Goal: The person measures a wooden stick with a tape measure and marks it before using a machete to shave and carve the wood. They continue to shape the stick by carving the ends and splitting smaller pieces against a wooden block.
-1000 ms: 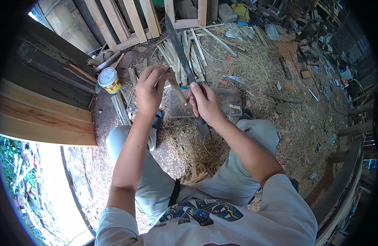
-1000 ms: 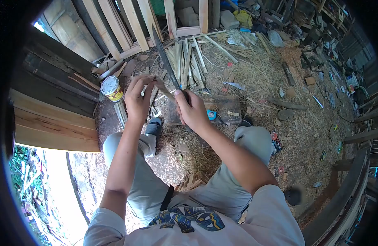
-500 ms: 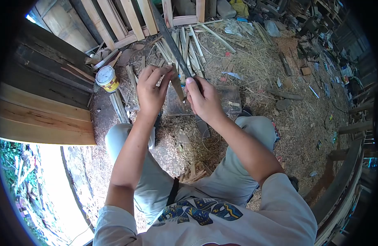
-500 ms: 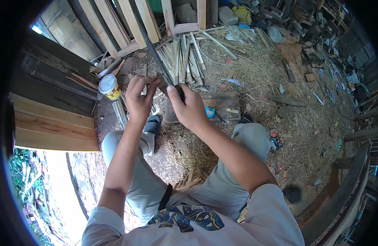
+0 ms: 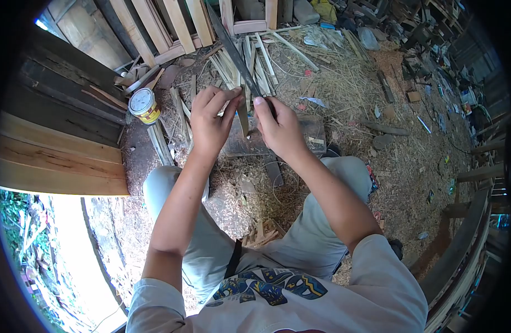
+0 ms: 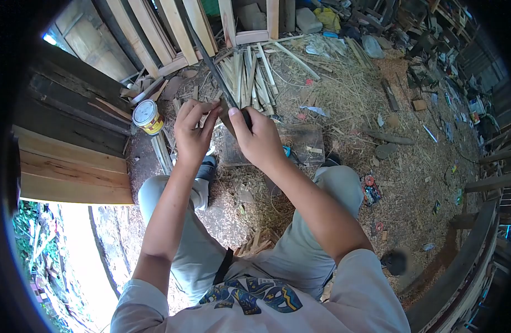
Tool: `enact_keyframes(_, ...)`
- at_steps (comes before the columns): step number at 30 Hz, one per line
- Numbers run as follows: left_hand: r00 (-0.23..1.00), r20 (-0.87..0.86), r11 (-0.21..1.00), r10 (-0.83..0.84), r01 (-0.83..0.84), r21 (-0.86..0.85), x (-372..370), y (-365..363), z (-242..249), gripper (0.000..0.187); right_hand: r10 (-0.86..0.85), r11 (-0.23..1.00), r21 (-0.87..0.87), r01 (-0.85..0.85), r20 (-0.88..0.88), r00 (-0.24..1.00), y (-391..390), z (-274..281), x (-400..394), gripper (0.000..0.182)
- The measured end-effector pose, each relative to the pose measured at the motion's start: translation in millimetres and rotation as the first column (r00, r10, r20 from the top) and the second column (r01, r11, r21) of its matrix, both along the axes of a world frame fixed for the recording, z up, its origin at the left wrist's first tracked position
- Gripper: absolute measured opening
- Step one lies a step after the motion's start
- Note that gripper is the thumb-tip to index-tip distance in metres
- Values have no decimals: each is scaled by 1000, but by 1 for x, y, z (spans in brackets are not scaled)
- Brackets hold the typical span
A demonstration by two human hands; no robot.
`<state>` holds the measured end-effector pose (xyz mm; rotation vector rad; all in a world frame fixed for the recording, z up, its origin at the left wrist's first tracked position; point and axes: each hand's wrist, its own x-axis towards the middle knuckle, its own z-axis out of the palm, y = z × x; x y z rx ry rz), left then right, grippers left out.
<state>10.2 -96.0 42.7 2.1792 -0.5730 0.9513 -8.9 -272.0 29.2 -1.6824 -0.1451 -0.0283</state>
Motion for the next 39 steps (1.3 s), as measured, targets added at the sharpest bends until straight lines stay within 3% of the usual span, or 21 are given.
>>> enact_keyframes(15,999,45,1000,-16,16,-7,1,0,-5,16,-27,999,-34,29,69,997,2,0,-3,53)
enact_keyframes(18,999,31,1000,-22,22,-16,-1,-3,-2,15,-7,998,-59,7,2,1000,1,-5,1,54)
enact_keyframes(37,998,2,998,-57,57,38,-2,-5,-3,17,-46,999,11,45,45,998,-5,3,-1,53)
enact_keyframes(39,999,-5,998,-51,51,-33,-1,-8,-4,15,-6,999,-45,7,14,1000,-6,-1,2,52)
